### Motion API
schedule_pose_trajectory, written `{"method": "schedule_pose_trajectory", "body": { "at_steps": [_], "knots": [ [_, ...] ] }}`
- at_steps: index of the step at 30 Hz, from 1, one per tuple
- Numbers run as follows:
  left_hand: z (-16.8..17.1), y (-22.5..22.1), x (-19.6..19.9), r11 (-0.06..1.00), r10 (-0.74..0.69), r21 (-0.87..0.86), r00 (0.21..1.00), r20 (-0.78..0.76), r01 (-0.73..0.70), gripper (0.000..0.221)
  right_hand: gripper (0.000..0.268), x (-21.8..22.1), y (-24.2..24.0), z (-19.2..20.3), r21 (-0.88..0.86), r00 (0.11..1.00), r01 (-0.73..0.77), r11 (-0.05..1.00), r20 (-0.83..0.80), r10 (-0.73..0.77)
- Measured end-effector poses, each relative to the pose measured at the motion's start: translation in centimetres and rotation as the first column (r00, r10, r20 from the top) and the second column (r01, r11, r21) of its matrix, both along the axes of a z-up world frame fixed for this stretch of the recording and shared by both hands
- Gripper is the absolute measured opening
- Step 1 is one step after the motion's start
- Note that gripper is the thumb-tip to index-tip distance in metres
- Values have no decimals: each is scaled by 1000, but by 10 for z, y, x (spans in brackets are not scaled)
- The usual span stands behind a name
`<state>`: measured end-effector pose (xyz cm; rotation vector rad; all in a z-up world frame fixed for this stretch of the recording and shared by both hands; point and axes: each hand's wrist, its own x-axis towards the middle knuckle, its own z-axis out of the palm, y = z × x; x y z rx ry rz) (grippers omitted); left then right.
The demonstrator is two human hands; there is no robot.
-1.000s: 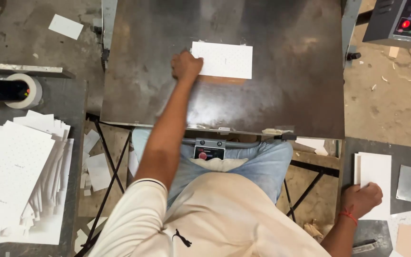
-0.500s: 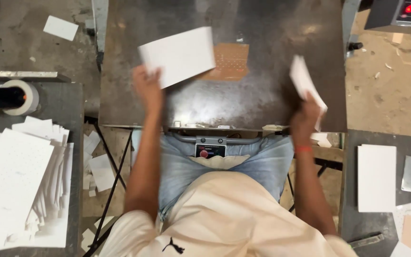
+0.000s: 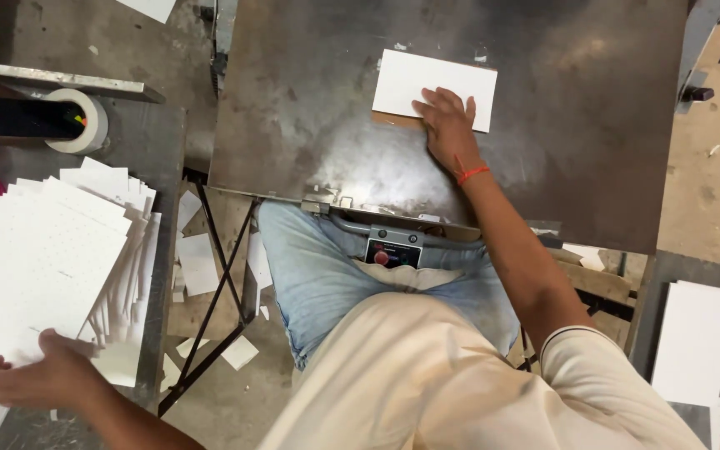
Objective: The recorder is operating a large press machine to stamp or fold paper products, including loading paper and applying tape.
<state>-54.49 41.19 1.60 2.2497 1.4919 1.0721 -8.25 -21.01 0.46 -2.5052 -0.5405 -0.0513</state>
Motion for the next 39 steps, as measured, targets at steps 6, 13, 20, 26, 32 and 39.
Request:
{"method": "schedule_pose_trajectory", "body": {
  "at_steps": [6,13,20,26,32,39],
  "knots": [
    [73,-88,76,946,-316,10,928,-198,324,46,36,8,0,13,-7,997,-46,999,-67,46],
    [65,-73,111,874,-413,26,770,-486,485,58,32,16,-3,22,31,991,-21,999,-129,25],
    [54,-59,109,907,-382,4,828,-410,421,57,31,39,-30,-2,62,974,-133,989,-176,142],
    [68,-65,111,882,-436,-15,804,-404,471,54,36,59,-22,33,-46,961,-78,996,-271,63],
    [74,-109,114,815,-533,70,793,-295,575,15,53,90,-19,38,-231,952,-253,940,-233,199],
    [108,-173,162,683,-693,92,682,-235,725,9,47,129,4,-1,-462,974,-221,859,-144,173]
  ]
}}
